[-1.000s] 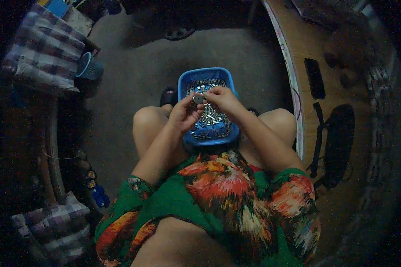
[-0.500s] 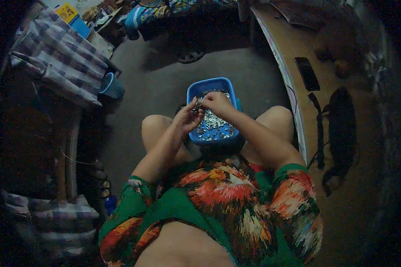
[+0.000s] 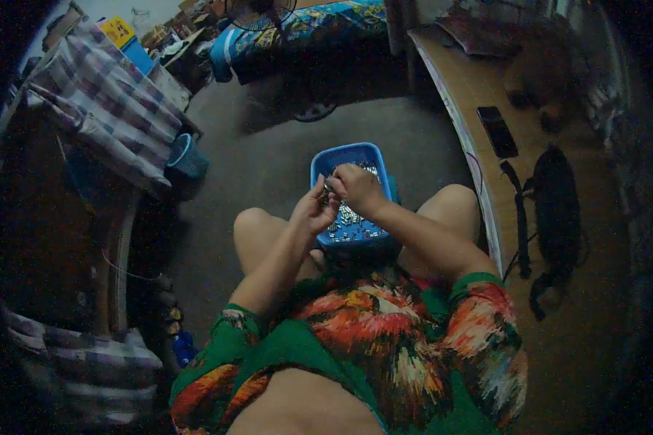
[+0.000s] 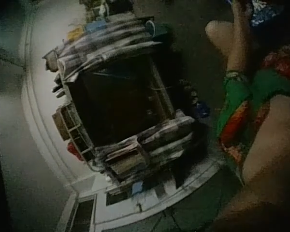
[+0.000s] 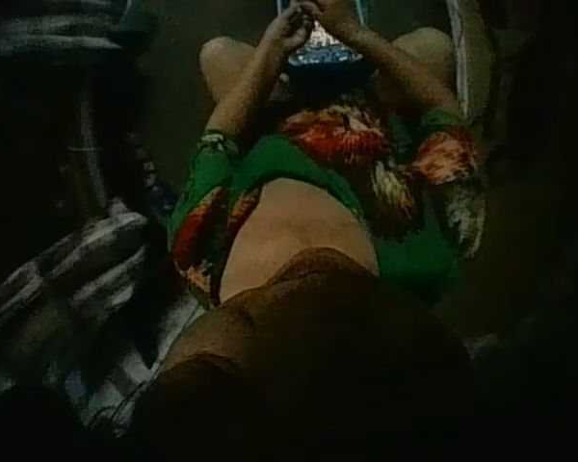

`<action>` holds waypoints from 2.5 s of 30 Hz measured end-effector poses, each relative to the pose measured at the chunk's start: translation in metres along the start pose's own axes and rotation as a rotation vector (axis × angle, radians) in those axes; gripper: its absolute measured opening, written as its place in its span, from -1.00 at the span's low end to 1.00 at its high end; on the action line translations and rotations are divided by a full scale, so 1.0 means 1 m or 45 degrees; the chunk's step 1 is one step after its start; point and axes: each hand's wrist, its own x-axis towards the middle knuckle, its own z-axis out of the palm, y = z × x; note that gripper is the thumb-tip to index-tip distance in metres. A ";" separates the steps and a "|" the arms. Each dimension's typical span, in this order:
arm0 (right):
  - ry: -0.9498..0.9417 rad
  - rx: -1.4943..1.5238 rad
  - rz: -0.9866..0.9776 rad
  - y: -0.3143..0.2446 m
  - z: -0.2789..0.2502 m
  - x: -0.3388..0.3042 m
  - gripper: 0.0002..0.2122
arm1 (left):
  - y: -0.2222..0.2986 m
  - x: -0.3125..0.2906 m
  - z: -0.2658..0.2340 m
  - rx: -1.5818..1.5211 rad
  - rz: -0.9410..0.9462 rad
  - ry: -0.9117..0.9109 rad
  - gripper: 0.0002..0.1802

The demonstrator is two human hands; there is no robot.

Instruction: Sorting small metal pins and components from a blue plastic basket.

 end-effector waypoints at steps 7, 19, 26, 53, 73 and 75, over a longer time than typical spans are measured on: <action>-0.158 0.297 0.247 -0.003 0.011 0.008 -0.80 | 0.013 0.009 -0.018 -0.074 -0.072 -0.020 -0.67; -0.534 0.519 0.897 0.017 -0.002 0.024 -0.80 | 0.018 0.035 -0.019 0.133 -0.150 -0.041 -0.73; -0.531 1.140 1.069 0.045 0.010 0.011 -0.87 | 0.006 0.038 -0.027 0.139 -0.069 -0.094 -0.73; -0.372 0.993 0.948 0.069 0.019 0.021 -0.87 | 0.002 0.047 -0.027 0.121 -0.050 0.112 -0.74; -0.337 0.762 0.734 0.059 0.020 0.021 -0.91 | 0.008 0.043 -0.022 0.212 0.092 0.091 -0.82; -0.322 0.821 0.729 0.067 0.023 0.020 -0.90 | 0.007 0.044 -0.024 0.194 0.092 0.071 -0.82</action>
